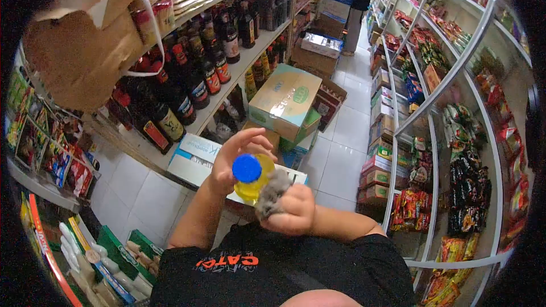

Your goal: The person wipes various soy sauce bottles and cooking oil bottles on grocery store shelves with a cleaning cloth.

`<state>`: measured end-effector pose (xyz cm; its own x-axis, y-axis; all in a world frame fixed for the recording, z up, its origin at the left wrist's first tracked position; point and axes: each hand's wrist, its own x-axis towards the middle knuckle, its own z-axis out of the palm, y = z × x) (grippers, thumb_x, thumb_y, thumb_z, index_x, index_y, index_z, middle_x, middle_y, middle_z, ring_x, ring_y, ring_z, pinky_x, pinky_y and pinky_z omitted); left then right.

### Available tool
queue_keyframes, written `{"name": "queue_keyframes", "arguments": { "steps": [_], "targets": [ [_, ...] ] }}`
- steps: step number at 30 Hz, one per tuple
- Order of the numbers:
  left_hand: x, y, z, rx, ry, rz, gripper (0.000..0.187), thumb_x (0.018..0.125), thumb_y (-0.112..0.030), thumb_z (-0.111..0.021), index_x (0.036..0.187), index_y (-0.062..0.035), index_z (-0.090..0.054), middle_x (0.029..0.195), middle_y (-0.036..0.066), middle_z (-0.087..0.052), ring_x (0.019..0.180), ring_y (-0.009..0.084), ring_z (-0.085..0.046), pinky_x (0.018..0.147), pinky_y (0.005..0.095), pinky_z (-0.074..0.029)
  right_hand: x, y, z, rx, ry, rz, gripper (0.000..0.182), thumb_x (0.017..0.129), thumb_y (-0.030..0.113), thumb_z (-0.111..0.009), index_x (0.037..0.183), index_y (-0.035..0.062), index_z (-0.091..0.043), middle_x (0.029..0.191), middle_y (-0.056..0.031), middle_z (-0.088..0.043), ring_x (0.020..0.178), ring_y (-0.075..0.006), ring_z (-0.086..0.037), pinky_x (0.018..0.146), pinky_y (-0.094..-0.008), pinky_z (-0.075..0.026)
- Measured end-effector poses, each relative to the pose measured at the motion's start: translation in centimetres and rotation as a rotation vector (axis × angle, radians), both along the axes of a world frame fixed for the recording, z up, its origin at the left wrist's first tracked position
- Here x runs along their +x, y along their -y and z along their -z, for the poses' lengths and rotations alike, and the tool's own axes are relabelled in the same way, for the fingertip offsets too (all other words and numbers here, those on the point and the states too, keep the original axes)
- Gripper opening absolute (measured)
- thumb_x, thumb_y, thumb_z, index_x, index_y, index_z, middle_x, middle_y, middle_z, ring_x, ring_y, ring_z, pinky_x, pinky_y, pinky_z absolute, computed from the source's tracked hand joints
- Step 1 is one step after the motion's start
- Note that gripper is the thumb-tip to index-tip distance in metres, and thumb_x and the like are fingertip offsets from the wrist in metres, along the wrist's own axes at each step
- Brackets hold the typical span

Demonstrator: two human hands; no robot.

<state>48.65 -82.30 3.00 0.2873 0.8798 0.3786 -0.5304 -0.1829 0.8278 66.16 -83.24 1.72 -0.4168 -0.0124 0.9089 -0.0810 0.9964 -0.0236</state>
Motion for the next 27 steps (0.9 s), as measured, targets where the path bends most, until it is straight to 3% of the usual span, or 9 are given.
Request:
{"name": "queue_keyframes", "arguments": {
  "steps": [4, 8, 11, 15, 19, 22, 23, 25, 27],
  "targets": [
    [0.1, -1.3, 0.6, 0.036, -0.13, -0.142, 0.092, 0.064, -0.061, -0.065, 0.123, 0.0042, -0.038, 0.106, 0.018, -0.053, 0.096, 0.0264, -0.056, 0.084, 0.0357, -0.045, -0.9, 0.1, 2.8, 0.034, 0.251, 0.01, 0.019, 0.056, 0.019, -0.058, 0.076, 0.0169, -0.055, 0.06, 0.0025, -0.04, 0.049, -0.0137, -0.046, 0.039, -0.0269, -0.034],
    [0.4, -1.3, 2.2, 0.138, -0.351, -0.436, 0.082, 0.073, -0.065, -0.052, 0.114, 0.0052, -0.046, 0.103, 0.016, -0.057, 0.098, 0.023, -0.055, 0.085, 0.0342, -0.043, -0.6, -2.3, -0.5, 0.037, -0.096, -0.054, 0.022, 0.059, 0.018, -0.064, 0.078, 0.0137, -0.055, 0.07, -0.0018, -0.053, 0.052, -0.0161, -0.049, 0.042, -0.0278, -0.036],
    [2.0, 1.0, -0.5, 0.283, -0.513, -0.581, 0.077, 0.075, -0.069, -0.042, 0.096, 0.0039, -0.057, 0.1, 0.016, -0.057, 0.094, 0.024, -0.054, 0.084, 0.0345, -0.041, -0.4, -3.1, -1.9, -0.189, -0.279, 0.055, 0.029, 0.06, 0.019, -0.074, 0.077, 0.0118, -0.053, 0.075, -0.0063, -0.056, 0.057, -0.022, -0.053, 0.044, -0.0326, -0.038],
    [0.8, 1.1, 0.5, 0.233, -0.478, -0.58, 0.076, 0.077, -0.068, -0.04, 0.095, 0.0039, -0.057, 0.102, 0.016, -0.055, 0.095, 0.0233, -0.053, 0.085, 0.0344, -0.039, -1.2, -3.0, 0.5, -0.039, -0.202, -0.103, 0.027, 0.064, 0.016, -0.073, 0.078, 0.0097, -0.05, 0.075, -0.0095, -0.056, 0.058, -0.0253, -0.054, 0.051, -0.0341, -0.044],
    [0.3, 0.9, 0.7, 0.105, -0.316, -0.585, 0.076, 0.077, -0.068, -0.041, 0.098, 0.0035, -0.056, 0.104, 0.014, -0.053, 0.099, 0.0212, -0.05, 0.088, 0.0334, -0.037, -0.7, -2.6, 8.1, -0.494, -0.155, -0.032, 0.024, 0.067, 0.011, -0.067, 0.08, 0.0072, -0.047, 0.075, -0.008, -0.053, 0.064, -0.0248, -0.053, 0.058, -0.0335, -0.044],
    [-0.5, 0.8, 1.3, 0.084, -0.22, -0.605, 0.068, 0.071, -0.06, -0.059, 0.099, 0.001, -0.053, 0.105, 0.012, -0.051, 0.102, 0.0204, -0.048, 0.089, 0.0336, -0.036, -1.1, -1.6, 10.5, -1.019, -0.295, -0.015, 0.022, 0.07, 0.012, -0.064, 0.081, 0.0059, -0.046, 0.076, -0.004, -0.05, 0.068, -0.0189, -0.049, 0.064, -0.0289, -0.042],
    [-0.7, 0.8, 1.6, 0.116, -0.28, -0.639, 0.064, 0.07, -0.053, -0.064, 0.102, 0.0002, -0.051, 0.103, 0.01, -0.052, 0.098, 0.0193, -0.049, 0.087, 0.0325, -0.037, -0.7, -1.9, 10.5, -1.108, -0.259, 0.196, 0.017, 0.075, 0.012, -0.059, 0.082, 0.0052, -0.045, 0.075, -0.0013, -0.046, 0.069, -0.0133, -0.044, 0.065, -0.0248, -0.039],
    [-1.0, 0.9, 2.3, 0.174, -0.408, -0.698, 0.062, 0.068, -0.038, -0.074, 0.109, -0.0013, -0.047, 0.098, 0.007, -0.054, 0.09, 0.017, -0.052, 0.083, 0.0302, -0.041, -0.9, -3.6, 8.3, -1.502, -0.364, 0.058, 0.014, 0.077, 0.012, -0.056, 0.082, 0.0053, -0.044, 0.074, -0.0014, -0.044, 0.068, -0.0119, -0.043, 0.064, -0.0241, -0.038],
    [0.0, 1.2, 1.8, 0.235, -0.468, -0.704, 0.057, 0.064, -0.031, -0.076, 0.105, -0.0013, -0.05, 0.097, 0.01, -0.054, 0.09, 0.0197, -0.053, 0.082, 0.0315, -0.042, -1.2, -3.9, 4.0, -1.778, -0.459, -0.097, 0.013, 0.078, 0.009, -0.055, 0.083, 0.0057, -0.044, 0.076, -0.0015, -0.043, 0.07, -0.0097, -0.042, 0.065, -0.0226, -0.037]
  ]
}}
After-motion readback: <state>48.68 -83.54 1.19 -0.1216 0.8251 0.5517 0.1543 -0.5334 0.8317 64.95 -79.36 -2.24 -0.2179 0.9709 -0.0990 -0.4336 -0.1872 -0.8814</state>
